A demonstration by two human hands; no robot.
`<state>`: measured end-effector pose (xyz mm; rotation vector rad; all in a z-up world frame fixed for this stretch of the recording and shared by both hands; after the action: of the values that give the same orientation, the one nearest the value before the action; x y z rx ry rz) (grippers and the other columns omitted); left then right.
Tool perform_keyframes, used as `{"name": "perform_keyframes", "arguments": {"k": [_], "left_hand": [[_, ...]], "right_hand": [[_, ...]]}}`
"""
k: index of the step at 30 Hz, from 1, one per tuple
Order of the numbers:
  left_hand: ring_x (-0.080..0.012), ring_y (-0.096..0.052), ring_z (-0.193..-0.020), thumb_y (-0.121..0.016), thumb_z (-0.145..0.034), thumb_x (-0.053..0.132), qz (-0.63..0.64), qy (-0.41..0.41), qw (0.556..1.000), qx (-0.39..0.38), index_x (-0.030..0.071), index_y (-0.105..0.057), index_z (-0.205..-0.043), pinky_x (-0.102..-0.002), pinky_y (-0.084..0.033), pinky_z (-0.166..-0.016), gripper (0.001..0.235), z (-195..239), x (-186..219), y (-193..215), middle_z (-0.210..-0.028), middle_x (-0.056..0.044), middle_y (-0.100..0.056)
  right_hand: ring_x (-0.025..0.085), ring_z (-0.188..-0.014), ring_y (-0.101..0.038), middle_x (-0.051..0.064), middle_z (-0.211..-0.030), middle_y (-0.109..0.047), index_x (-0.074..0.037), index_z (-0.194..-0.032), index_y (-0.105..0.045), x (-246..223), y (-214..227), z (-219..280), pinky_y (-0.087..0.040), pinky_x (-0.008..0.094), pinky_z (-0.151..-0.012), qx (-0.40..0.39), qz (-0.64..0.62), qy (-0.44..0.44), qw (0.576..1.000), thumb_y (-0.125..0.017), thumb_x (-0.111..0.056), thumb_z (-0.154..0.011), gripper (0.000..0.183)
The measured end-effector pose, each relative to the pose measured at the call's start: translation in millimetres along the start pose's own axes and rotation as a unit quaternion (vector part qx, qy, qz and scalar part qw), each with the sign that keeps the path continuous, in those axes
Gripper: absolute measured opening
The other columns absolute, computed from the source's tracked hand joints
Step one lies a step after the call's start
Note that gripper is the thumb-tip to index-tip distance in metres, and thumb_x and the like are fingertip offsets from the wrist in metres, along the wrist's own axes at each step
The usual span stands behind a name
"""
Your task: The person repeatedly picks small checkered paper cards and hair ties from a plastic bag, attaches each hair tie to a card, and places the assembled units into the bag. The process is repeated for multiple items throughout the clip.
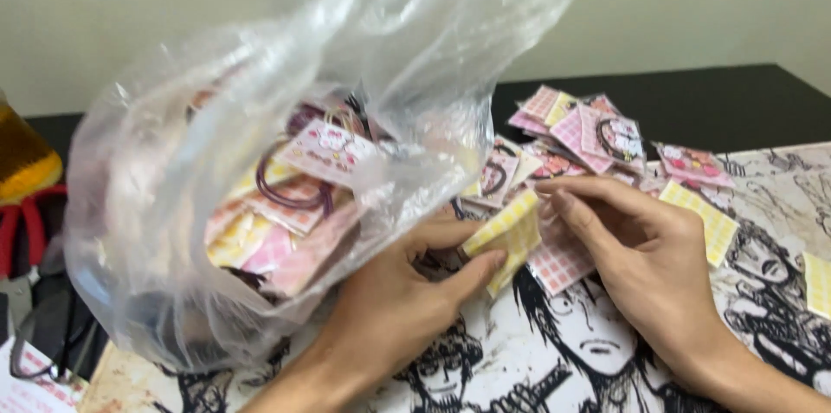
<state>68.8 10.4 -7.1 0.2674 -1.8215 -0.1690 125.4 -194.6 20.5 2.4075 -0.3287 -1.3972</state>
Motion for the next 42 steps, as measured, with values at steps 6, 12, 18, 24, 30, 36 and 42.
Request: {"name": "perform_keyframes", "arguments": {"k": [6,12,18,24,30,36,42], "left_hand": [[-0.0016,-0.085,-0.121,-0.091,-0.084,0.034,0.060,0.180,0.982,0.010,0.026,-0.098,-0.121,-0.019,-0.056,-0.120,0.038,-8.4,-14.3,1.8,-0.127,0.012,-0.098],[0.0016,-0.076,-0.143,-0.094,-0.074,0.034,0.028,0.420,0.906,0.042,0.038,-0.095,-0.137,-0.018,-0.036,-0.136,0.062,0.7,1.5,9.4,-0.149,0.022,-0.091],[-0.0021,-0.085,-0.133,-0.097,-0.076,0.027,0.079,0.341,0.936,0.041,0.029,-0.098,-0.136,-0.018,-0.050,-0.127,0.060,-14.3,-59.6,-5.1,-0.140,0.013,-0.098],[-0.0223,-0.086,-0.116,-0.095,-0.081,-0.002,0.255,0.357,0.893,0.096,0.011,-0.092,-0.149,-0.035,-0.068,-0.095,0.069,-14.4,-76.8,-18.5,-0.134,-0.013,-0.099],[-0.0177,-0.089,-0.128,-0.103,-0.072,0.007,0.218,0.255,0.938,0.090,0.004,-0.091,-0.144,-0.030,-0.067,-0.115,0.073,-24.9,-127.5,-17.0,-0.141,-0.011,-0.099],[-0.0101,-0.080,-0.128,-0.086,-0.094,0.028,0.181,0.068,0.975,-0.112,0.014,-0.077,-0.155,-0.026,-0.059,-0.113,0.063,-34.7,-89.3,-12.5,-0.141,-0.001,-0.090],[-0.0179,-0.087,-0.125,-0.092,-0.087,0.011,0.232,0.120,0.965,0.003,0.007,-0.087,-0.146,-0.031,-0.067,-0.114,0.060,-28.8,-105.7,-14.3,-0.136,-0.010,-0.095]], "right_hand": [[0.025,-0.114,-0.080,0.015,-0.123,-0.078,-0.001,-0.120,-0.069,21.7,10.2,4.2,-0.071,0.035,-0.108,0.000,-0.069,0.012,0.998,-0.068,0.013,-0.101,0.023],[0.022,-0.129,-0.081,0.011,-0.131,-0.086,-0.005,-0.126,-0.083,2.9,0.0,2.1,-0.063,0.035,-0.115,-0.047,-0.004,0.080,0.996,-0.055,-0.005,-0.109,0.032],[0.021,-0.125,-0.082,0.009,-0.125,-0.089,-0.002,-0.121,-0.089,9.3,0.0,-6.2,-0.058,0.035,-0.110,-0.088,-0.105,0.044,0.990,-0.046,-0.030,-0.116,0.052],[0.021,-0.133,-0.080,0.009,-0.133,-0.088,-0.005,-0.124,-0.093,17.9,-8.6,-6.4,-0.064,0.039,-0.114,-0.128,-0.089,0.020,0.988,-0.062,-0.030,-0.110,0.043],[0.020,-0.139,-0.074,0.010,-0.138,-0.078,-0.004,-0.125,-0.089,28.6,-13.4,-7.1,-0.063,0.037,-0.115,-0.143,-0.134,0.025,0.980,-0.068,-0.027,-0.109,0.036],[0.024,-0.140,-0.074,0.012,-0.142,-0.072,-0.001,-0.106,-0.086,25.4,-17.4,-5.6,-0.078,0.040,-0.109,-0.181,-0.247,-0.052,0.951,-0.075,-0.025,-0.105,0.027],[0.037,-0.115,-0.091,0.014,-0.131,-0.092,-0.006,-0.079,-0.079,54.2,3.7,-10.7,-0.076,0.063,-0.102,-0.029,-0.288,-0.153,0.945,-0.082,-0.025,-0.093,0.024]]}}
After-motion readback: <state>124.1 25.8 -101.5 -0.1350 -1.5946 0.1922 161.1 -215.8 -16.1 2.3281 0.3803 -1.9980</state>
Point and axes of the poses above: each hand's wrist, its own z-axis away from the middle knuckle, its own y-axis out of the back of the hand, x = y × z, the point moved 6 cm from there along -z, towards the middle knuckle
